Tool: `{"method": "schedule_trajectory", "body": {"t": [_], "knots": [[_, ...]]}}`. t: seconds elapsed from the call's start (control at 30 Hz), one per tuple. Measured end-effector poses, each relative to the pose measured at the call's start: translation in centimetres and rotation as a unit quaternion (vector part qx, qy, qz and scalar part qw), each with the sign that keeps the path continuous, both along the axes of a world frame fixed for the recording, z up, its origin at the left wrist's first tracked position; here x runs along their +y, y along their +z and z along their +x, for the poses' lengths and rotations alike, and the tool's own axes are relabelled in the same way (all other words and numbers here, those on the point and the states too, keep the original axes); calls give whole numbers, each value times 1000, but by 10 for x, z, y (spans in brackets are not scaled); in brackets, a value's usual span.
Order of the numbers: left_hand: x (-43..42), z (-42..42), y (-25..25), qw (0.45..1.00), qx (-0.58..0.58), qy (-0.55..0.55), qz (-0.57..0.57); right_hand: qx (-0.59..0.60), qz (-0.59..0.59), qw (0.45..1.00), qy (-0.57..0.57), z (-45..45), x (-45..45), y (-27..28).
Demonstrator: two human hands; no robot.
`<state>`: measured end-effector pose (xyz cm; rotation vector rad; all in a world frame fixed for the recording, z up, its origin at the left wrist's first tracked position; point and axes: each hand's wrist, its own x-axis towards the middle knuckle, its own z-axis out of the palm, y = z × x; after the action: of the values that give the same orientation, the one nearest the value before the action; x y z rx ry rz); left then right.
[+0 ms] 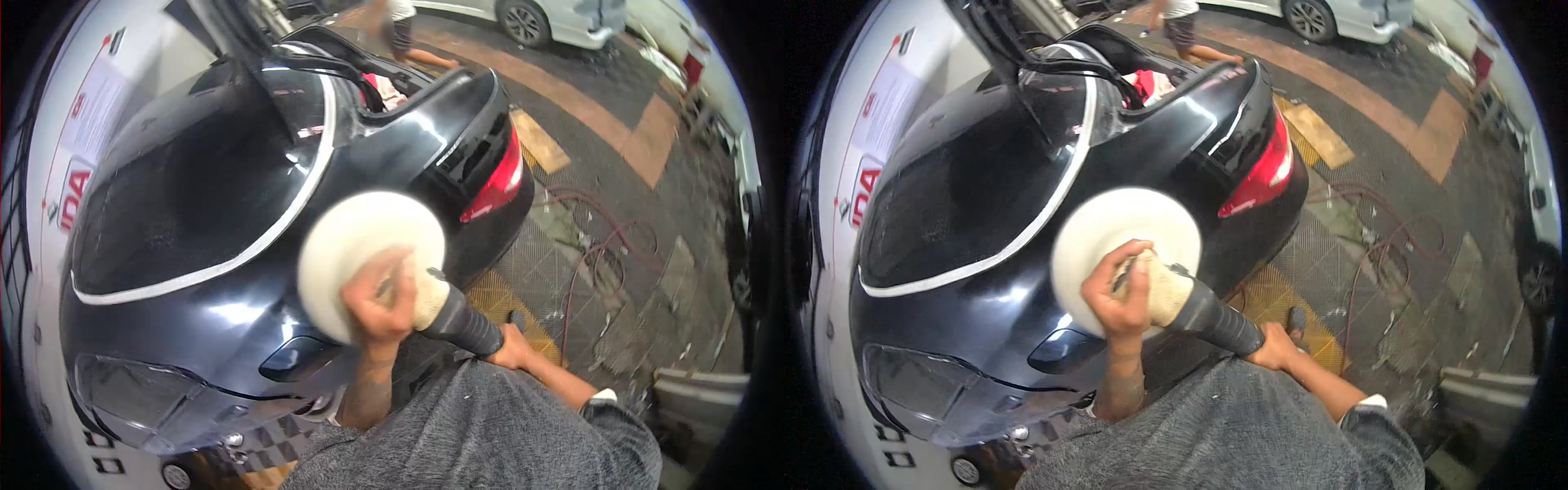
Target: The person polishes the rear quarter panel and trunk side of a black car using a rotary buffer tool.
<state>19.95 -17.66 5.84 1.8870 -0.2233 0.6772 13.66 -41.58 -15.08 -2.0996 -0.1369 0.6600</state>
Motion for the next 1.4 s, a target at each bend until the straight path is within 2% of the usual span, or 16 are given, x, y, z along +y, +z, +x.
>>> {"method": "schedule_trajectory", "body": {"t": [0.13,0.2,0.27,0.33,0.4,0.47,0.57,0.73,0.87,1.07,1.33,1.4], "knots": [[27,-27,-6,1000,-4,5,11,-14,71,997,35,-14,32,7],[37,-41,-6,998,-6,30,-48,-52,107,992,47,-23,48,-3],[45,-53,-2,999,8,23,-20,-39,101,993,40,-27,58,0],[55,-67,-1,997,-14,36,-61,-53,84,992,73,-31,67,3],[71,-74,-6,998,1,48,-40,-40,101,991,75,-31,73,8],[84,-86,-7,994,-50,90,-32,-83,87,988,100,-32,79,11],[105,-102,-15,993,-56,92,-44,-122,90,982,114,-27,94,-3],[109,-111,-18,989,-75,118,-41,-114,93,980,132,-24,91,6],[85,-102,-28,992,-56,104,-54,-92,71,982,150,-20,64,5],[37,-69,-32,994,-37,65,-83,-88,70,987,112,-11,27,-12],[-47,-1,-38,994,-35,60,-80,-43,61,990,122,46,-56,-12],[-70,23,-38,999,-32,18,-39,-30,58,991,117,63,-79,-10]]}}
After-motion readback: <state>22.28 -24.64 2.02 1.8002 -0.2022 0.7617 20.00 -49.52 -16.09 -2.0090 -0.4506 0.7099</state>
